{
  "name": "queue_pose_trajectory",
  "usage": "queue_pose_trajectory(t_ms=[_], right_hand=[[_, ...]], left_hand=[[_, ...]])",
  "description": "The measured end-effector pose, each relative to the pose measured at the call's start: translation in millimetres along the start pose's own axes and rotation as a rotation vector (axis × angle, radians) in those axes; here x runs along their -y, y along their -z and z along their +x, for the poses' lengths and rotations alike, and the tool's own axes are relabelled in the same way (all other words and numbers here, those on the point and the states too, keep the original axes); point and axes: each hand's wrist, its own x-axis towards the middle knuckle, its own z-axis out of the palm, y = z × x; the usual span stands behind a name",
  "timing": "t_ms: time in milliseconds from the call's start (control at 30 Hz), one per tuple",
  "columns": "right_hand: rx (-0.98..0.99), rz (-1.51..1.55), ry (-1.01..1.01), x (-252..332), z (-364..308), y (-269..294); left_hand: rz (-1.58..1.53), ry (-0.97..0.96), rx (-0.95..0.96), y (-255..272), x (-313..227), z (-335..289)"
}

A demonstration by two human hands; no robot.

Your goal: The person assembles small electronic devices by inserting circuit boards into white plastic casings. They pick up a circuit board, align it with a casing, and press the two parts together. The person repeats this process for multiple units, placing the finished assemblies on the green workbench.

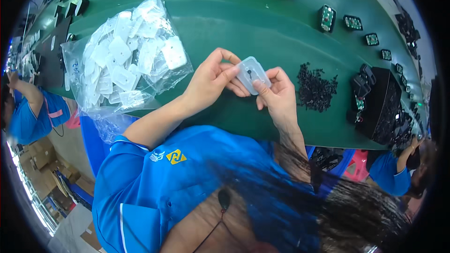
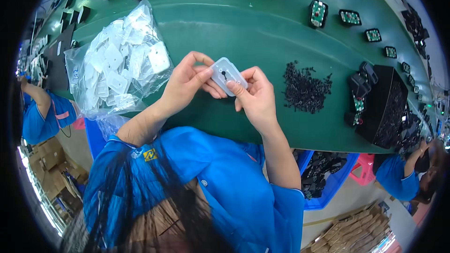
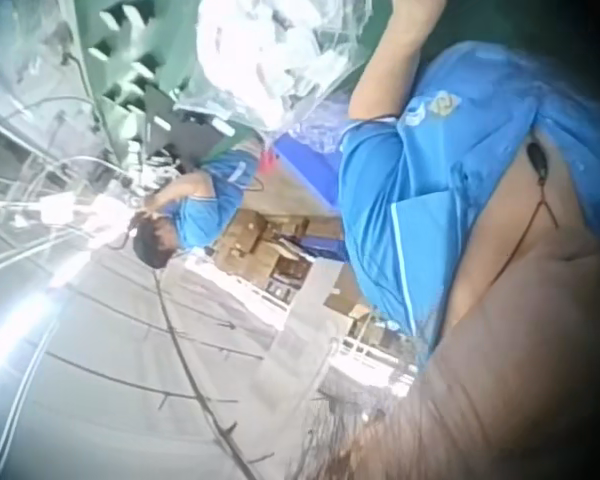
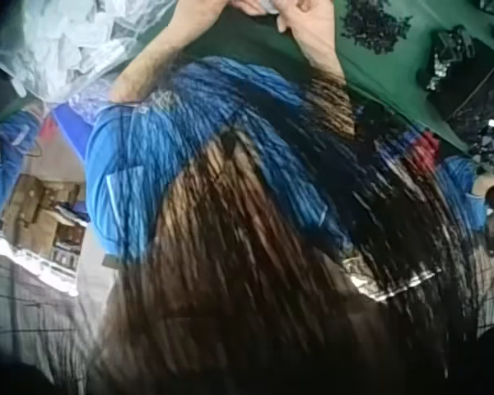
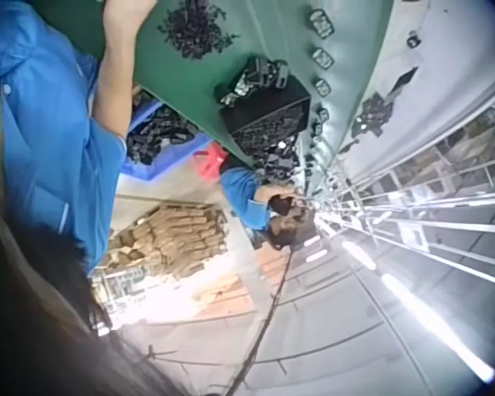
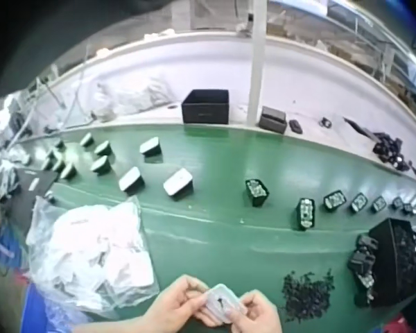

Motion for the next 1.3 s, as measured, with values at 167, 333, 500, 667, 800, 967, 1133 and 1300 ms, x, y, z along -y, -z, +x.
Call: queue_pose_trajectory(t_ms=[167,333,500,667,800,967,1133,1300], right_hand=[[-0.255,-0.543,0.501,33,49,23],[-0.559,-1.301,0.897,85,152,31],[-0.356,-1.602,0.837,71,218,41],[-0.326,-1.015,0.776,74,165,36],[-0.315,-0.873,0.537,59,100,32],[-0.46,-1.124,0.433,48,69,48],[-0.387,-1.278,0.568,54,44,34],[-0.332,-1.451,0.54,39,34,29]], left_hand=[[0.502,-0.068,-0.143,23,-17,27],[1.156,-0.375,-0.231,37,-10,58],[1.239,-0.329,-0.258,23,-12,57],[1.288,-0.621,-0.35,20,0,33],[1.464,-0.604,-0.309,10,13,17],[1.434,-0.626,-0.311,14,9,18],[1.407,-0.707,-0.222,26,10,24],[1.35,-0.732,-0.127,36,7,24]])
